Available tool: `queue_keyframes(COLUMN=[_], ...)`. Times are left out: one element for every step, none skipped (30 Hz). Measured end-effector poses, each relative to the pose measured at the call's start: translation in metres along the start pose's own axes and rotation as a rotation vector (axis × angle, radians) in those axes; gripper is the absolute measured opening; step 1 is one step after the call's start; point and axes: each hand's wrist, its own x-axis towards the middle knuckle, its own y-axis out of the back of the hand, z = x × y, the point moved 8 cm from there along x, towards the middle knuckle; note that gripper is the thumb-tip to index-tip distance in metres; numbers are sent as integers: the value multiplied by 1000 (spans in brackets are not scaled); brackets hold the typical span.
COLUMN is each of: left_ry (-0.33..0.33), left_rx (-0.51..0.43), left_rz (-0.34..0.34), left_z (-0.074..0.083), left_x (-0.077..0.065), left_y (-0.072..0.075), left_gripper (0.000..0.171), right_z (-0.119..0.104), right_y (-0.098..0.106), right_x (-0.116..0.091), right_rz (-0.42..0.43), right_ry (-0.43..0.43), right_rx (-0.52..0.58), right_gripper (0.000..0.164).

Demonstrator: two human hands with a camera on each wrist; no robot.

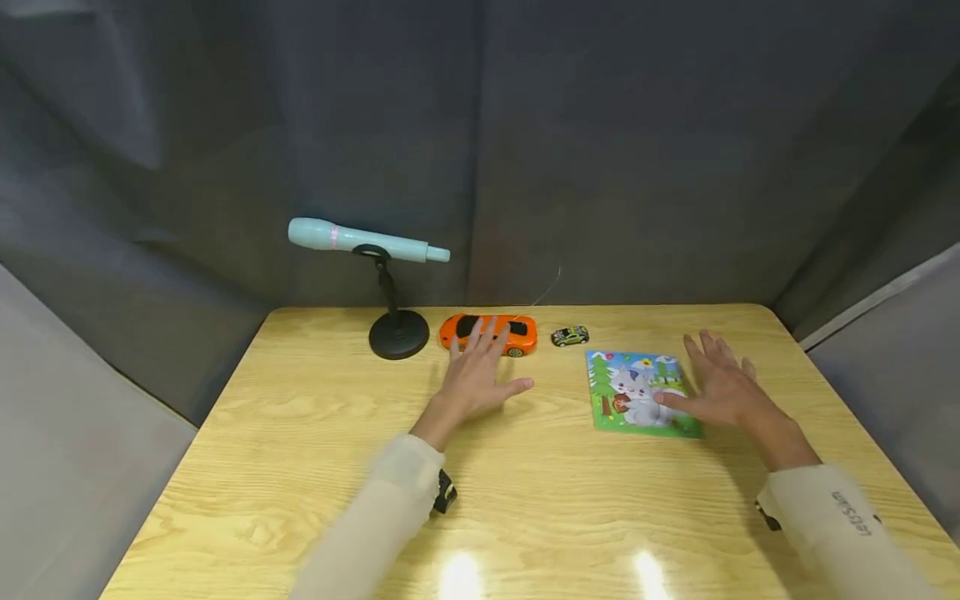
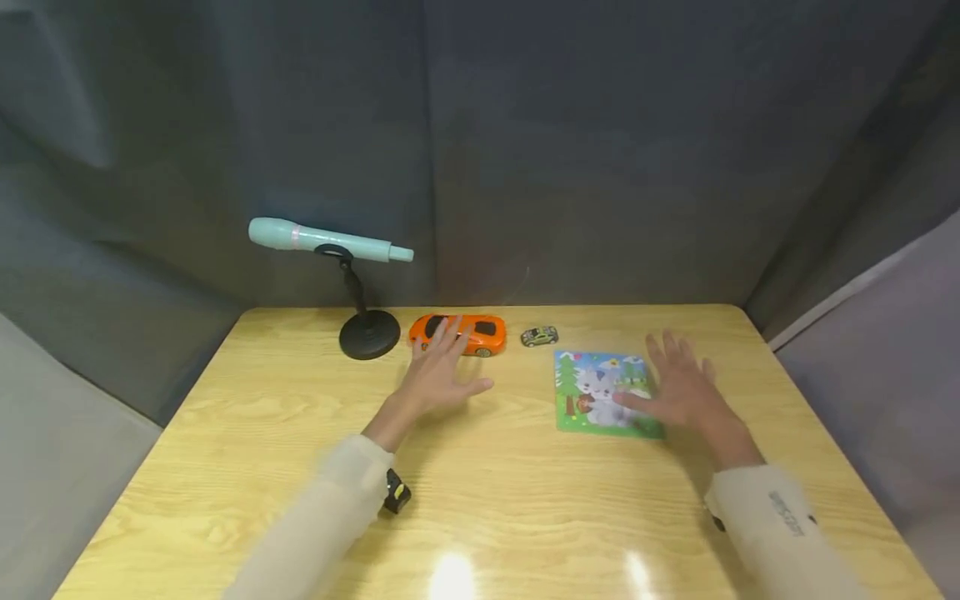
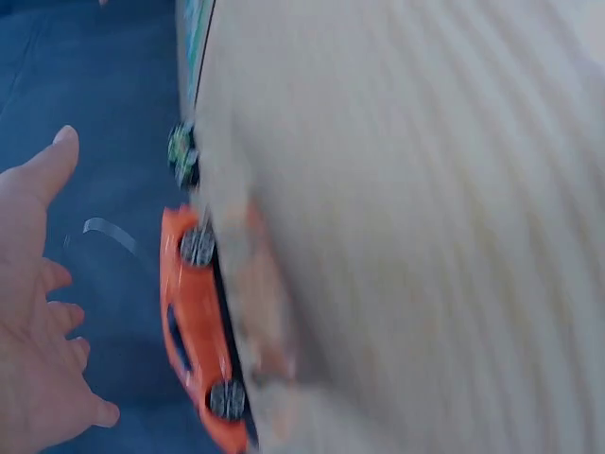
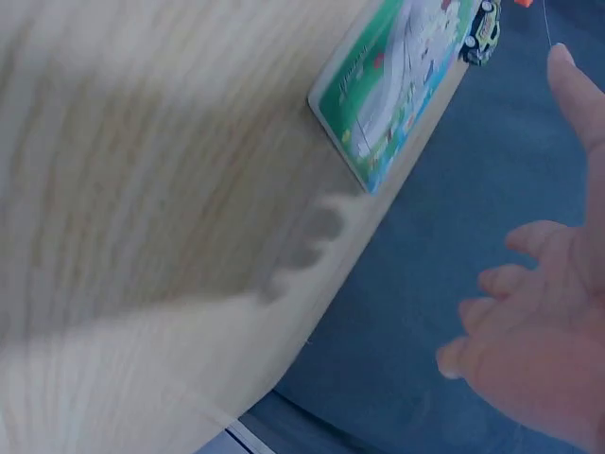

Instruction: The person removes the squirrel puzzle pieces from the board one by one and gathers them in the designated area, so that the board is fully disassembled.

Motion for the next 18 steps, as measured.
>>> queue_keyframes(left_ry=[-15,-30,-43,-51,-57,-62,-63,-64,-65,-70,-75,-78,-86,-98,-110,-123,-137,-151], left_rx=[5,6,9,11,10,6,-2,-12,-18,-28,-33,-34,-31,-21,-10,1,18,34], left_rz=[-12,-26,-40,-56,-73,-93,-113,-137,-160,-183,-203,-222,-239,-254,-267,-280,-293,-306], left_z=[8,16,24,31,37,44,50,57,64,71,77,83,89,95,101,105,110,114], left_x=[2,4,6,7,9,10,12,14,15,16,17,17,16,16,15,13,12,11], left_y=[-5,-10,-15,-21,-26,-32,-37,-42,-48,-53,-58,-63,-68,-72,-76,-79,-81,-83], left_gripper=[93,92,91,91,90,89,88,87,86,84,82,80,78,75,73,71,69,67], right_z=[0,0,0,0,-1,0,1,1,2,2,2,3,3,3,2,1,1,0], right_y=[-3,-6,-9,-13,-17,-21,-24,-27,-30,-33,-35,-37,-38,-40,-41,-43,-44,-45], right_x=[-1,-1,-3,-3,-3,-3,-3,-4,-4,-5,-6,-6,-7,-7,-7,-6,-6,-5], right_rz=[-21,-39,-51,-64,-77,-91,-104,-116,-127,-139,-148,-156,-163,-169,-174,-180,-186,-194], right_ry=[1,-1,-5,-5,-5,-16,-26,-36,-44,-51,-52,-53,-50,-44,-35,-24,-14,-12], right_rx=[8,15,22,30,35,43,50,60,65,70,72,72,67,64,55,47,33,22], right_gripper=[111,111,111,111,111,112,112,113,113,113,113,113,112,110,108,105,102,100])
